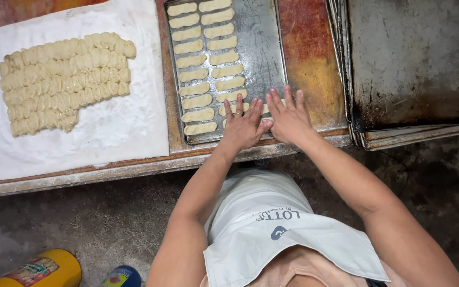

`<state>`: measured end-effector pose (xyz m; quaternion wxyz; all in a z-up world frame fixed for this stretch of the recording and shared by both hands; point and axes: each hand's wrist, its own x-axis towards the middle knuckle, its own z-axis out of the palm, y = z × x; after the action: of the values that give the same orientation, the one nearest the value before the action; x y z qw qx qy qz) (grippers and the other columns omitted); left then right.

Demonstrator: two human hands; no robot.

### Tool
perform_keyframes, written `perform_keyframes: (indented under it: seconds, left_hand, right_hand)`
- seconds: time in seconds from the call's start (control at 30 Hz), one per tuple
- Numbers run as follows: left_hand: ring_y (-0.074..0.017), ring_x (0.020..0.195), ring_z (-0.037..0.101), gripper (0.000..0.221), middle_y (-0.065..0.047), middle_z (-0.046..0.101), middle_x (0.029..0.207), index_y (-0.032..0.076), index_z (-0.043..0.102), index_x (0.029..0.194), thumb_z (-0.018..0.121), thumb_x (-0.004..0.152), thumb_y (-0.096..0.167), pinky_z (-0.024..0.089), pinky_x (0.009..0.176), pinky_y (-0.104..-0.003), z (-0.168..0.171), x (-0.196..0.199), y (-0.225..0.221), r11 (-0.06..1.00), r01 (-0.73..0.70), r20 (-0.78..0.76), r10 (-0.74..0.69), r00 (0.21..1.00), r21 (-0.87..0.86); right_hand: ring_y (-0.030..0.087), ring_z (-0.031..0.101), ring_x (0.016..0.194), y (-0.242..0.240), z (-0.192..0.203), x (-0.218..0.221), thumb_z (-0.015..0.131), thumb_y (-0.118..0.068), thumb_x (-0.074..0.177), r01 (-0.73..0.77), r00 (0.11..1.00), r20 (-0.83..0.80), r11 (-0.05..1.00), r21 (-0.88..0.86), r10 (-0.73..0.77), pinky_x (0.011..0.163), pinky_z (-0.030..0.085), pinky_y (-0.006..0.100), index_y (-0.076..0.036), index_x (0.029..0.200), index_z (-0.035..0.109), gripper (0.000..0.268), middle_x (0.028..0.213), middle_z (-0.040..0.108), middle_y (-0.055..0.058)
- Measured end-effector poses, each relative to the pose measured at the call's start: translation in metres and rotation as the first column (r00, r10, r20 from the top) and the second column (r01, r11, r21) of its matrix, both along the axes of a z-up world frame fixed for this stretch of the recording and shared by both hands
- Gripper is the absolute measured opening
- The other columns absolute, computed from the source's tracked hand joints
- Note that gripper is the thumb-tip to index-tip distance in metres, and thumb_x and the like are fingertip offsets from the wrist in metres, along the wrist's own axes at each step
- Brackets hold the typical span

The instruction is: The person is picking up small, pre-cut pieces of dough from a large sheet and arranging them in neat rows on a metal baking tray.

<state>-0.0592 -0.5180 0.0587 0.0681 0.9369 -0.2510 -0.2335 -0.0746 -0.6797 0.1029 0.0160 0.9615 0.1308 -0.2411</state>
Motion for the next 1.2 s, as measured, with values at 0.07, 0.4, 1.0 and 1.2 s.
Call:
perform_keyframes:
  seconds: [0.07,0.4,1.0,1.2]
  left_hand:
    - [-0.0381,0.150,-0.011,0.078,0.002,0.012,0.167,0.019,0.013,0.160,0.017,0.099,0.067,-0.008,0.116,-0.070,-0.017,0.001,0.026,0.986,-0.076,0.146,0.097,0.984,-0.145]
    - [-0.0218,0.120,0.054,0.019,0.006,0.062,0.121,0.024,0.069,0.103,0.060,0.092,0.036,0.038,0.098,-0.044,-0.086,0.026,0.240,0.713,-0.363,0.525,0.693,0.494,-0.600]
    - [-0.0196,0.101,0.055,0.005,0.009,0.059,0.098,0.026,0.066,0.090,0.063,0.089,0.030,0.039,0.082,-0.040,-0.084,0.059,0.563,0.704,-0.436,0.636,0.703,0.319,-0.560]
    - [-0.0213,0.101,0.057,0.008,0.006,0.062,0.101,0.024,0.069,0.094,0.066,0.087,0.023,0.038,0.082,-0.040,-0.067,0.054,0.563,0.699,-0.368,0.626,0.714,0.313,-0.613]
  right_hand:
    - [0.046,0.003,0.150,0.005,-0.013,-0.006,0.033,-0.055,0.097,-0.002,1.000,-0.016,1.000,0.013,0.002,0.117,-0.003,0.067,-0.008,0.159,0.020,0.079,0.167,0.012,0.011]
    - [0.029,0.067,0.106,0.122,-0.100,0.064,0.068,-0.032,0.088,-0.358,0.834,0.537,0.861,0.360,0.122,0.092,0.051,0.040,-0.014,0.095,0.075,0.020,0.116,0.070,0.004]
    - [0.038,0.062,0.092,0.570,-0.131,0.177,0.066,-0.020,0.090,-0.434,0.896,0.360,0.684,0.587,0.259,0.079,0.051,0.046,-0.008,0.101,0.071,0.016,0.093,0.065,0.014]
    - [0.027,0.059,0.103,0.531,-0.116,0.149,0.069,-0.025,0.089,-0.654,0.745,0.554,0.570,0.498,0.371,0.084,0.046,0.039,-0.020,0.096,0.075,0.010,0.106,0.071,-0.003]
